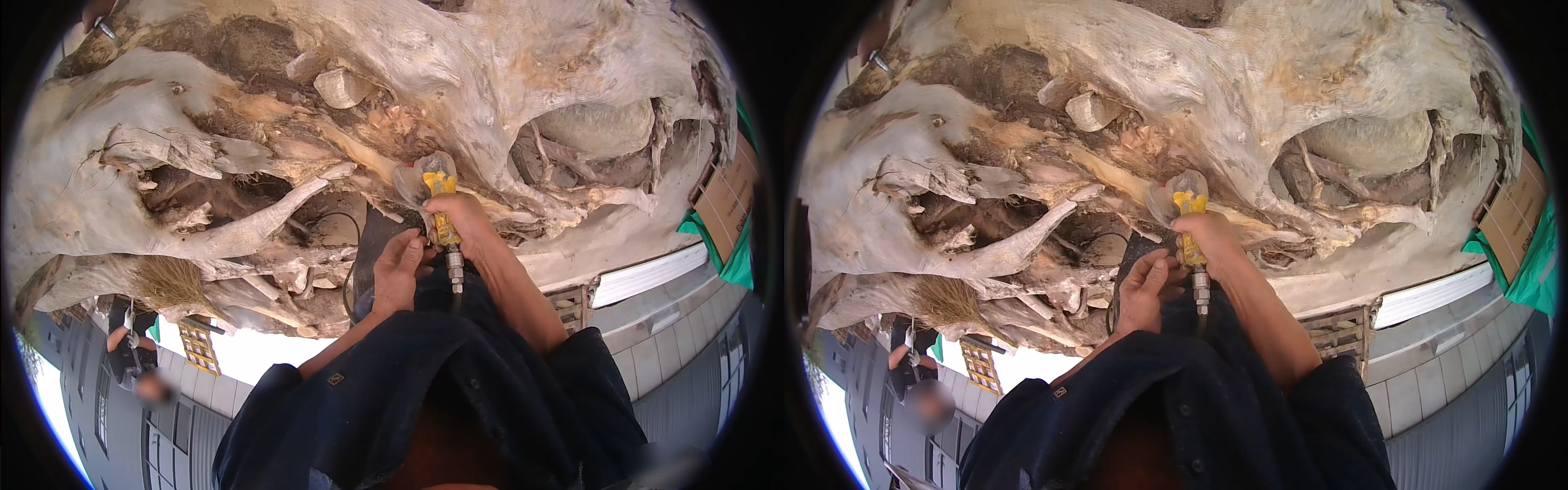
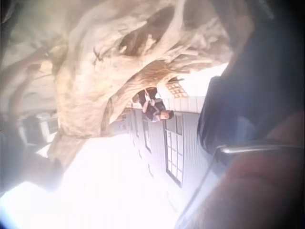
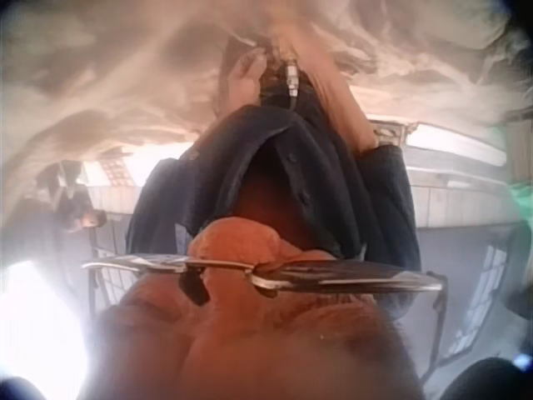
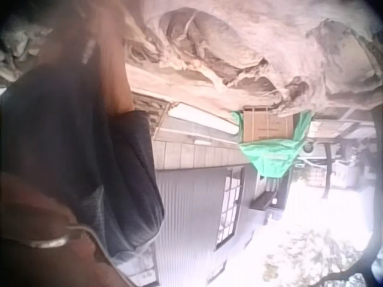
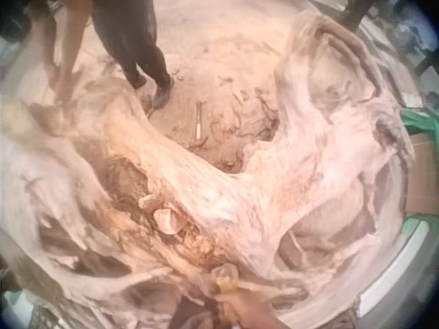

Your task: The person uses a pneumatic carving tool to shape a large piece of driftwood. They move the tool along the wood's surface, removing material and creating grooves. Another person is visible in the background, also working on the wood with a similar tool.

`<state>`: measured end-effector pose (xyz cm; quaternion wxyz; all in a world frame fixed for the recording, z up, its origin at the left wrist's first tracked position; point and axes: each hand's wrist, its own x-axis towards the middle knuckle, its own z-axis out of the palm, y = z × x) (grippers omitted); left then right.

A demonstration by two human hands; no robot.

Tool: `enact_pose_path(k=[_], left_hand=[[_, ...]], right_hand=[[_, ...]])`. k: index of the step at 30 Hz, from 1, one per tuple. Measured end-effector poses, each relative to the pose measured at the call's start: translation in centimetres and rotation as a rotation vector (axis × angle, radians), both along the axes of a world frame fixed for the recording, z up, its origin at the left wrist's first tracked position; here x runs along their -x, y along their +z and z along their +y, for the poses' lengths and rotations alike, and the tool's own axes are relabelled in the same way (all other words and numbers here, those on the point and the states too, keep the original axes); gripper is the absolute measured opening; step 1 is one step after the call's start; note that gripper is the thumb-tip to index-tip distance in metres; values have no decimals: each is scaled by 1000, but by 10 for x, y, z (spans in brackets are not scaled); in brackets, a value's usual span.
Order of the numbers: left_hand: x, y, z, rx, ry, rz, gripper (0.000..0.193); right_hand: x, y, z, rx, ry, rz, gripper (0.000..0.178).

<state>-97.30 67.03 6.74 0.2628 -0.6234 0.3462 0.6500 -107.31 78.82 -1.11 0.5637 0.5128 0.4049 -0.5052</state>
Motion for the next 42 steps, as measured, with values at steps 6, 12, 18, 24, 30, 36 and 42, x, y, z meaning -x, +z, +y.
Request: enact_pose_path(k=[6,12,18,24,30,36,42], left_hand=[[28,-12,11,-361,233,56,57],[32,-18,22,-396,299,64,52],[36,-27,11,-288,274,104,49],[39,-24,15,-294,316,116,49],[62,-21,0,-263,277,197,51],[57,-22,15,-192,318,128,46],[71,-37,6,-110,337,161,40]], right_hand=[[15,5,-20,-13,11,16,16],[7,1,-10,40,-35,12,19],[25,3,-28,108,-19,116,18],[23,-2,-23,110,-25,92,17],[42,-4,-40,129,69,95,17],[42,-2,-31,120,41,33,17],[62,-21,-46,225,54,133,16]])
